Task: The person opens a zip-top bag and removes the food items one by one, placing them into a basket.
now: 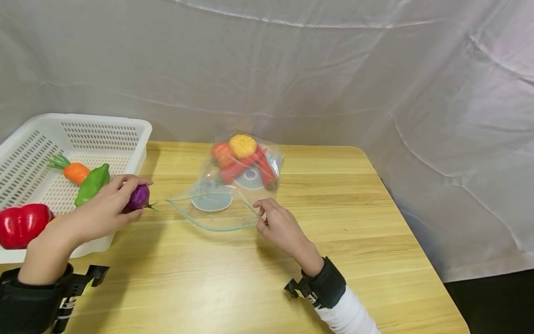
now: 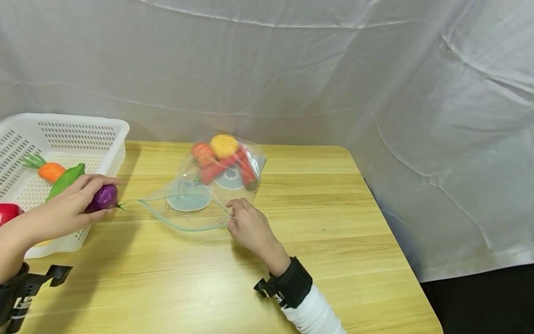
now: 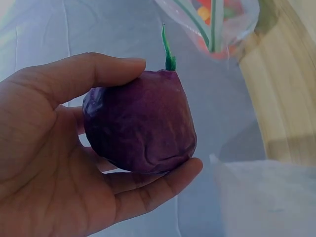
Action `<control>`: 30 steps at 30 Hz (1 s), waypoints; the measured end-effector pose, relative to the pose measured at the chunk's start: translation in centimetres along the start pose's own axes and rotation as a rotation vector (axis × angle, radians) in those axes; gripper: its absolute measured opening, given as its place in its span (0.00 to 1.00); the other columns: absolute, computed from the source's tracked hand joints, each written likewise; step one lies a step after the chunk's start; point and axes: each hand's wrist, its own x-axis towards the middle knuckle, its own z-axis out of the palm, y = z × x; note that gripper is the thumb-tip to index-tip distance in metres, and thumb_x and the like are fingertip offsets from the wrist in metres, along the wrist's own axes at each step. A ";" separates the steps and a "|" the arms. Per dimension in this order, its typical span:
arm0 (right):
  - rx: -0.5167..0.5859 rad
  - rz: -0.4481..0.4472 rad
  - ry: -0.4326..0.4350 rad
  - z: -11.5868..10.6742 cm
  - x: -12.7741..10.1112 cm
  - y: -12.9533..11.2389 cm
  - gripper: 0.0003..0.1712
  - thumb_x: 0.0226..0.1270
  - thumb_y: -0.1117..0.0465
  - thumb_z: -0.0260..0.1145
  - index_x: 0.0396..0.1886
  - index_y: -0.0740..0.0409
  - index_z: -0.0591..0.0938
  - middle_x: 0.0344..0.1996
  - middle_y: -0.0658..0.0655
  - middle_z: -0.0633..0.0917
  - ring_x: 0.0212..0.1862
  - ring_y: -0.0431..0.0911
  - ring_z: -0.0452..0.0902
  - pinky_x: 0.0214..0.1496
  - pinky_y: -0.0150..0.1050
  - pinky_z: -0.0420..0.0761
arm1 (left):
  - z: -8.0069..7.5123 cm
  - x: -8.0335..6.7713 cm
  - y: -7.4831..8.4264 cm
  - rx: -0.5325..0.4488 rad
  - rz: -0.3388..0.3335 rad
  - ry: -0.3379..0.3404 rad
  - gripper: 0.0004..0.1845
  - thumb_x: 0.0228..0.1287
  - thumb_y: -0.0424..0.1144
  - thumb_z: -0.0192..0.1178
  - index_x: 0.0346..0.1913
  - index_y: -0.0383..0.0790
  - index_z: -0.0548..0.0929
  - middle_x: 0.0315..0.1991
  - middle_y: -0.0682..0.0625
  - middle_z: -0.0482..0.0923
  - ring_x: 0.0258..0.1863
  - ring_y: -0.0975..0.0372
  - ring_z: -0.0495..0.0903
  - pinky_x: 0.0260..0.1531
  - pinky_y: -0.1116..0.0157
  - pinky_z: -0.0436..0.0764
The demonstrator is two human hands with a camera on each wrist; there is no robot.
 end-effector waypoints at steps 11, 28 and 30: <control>0.004 -0.009 0.003 -0.2 -0.1 0.0 0.20 0.57 0.70 0.59 0.51 0.61 0.76 0.34 0.53 0.78 0.27 0.37 0.73 0.25 0.26 0.69 | -1.6 -1.9 -3.4 0.041 -0.072 0.069 0.31 0.59 0.30 0.61 0.62 0.29 0.59 0.53 0.22 0.56 0.46 0.33 0.65 0.38 0.33 0.71; 0.019 -0.007 -0.012 0.0 -0.1 0.0 0.19 0.57 0.70 0.59 0.51 0.62 0.76 0.34 0.53 0.78 0.26 0.38 0.73 0.25 0.26 0.70 | -1.5 -3.0 -5.1 0.025 -0.137 0.078 0.32 0.57 0.28 0.61 0.62 0.25 0.57 0.53 0.18 0.52 0.42 0.30 0.66 0.35 0.36 0.74; 0.018 -0.008 -0.008 0.0 -0.1 0.0 0.19 0.57 0.70 0.59 0.51 0.62 0.77 0.34 0.53 0.78 0.26 0.38 0.73 0.25 0.26 0.70 | -1.5 -3.0 -5.2 0.006 -0.149 0.069 0.33 0.58 0.28 0.61 0.62 0.25 0.56 0.54 0.18 0.51 0.43 0.29 0.65 0.35 0.35 0.74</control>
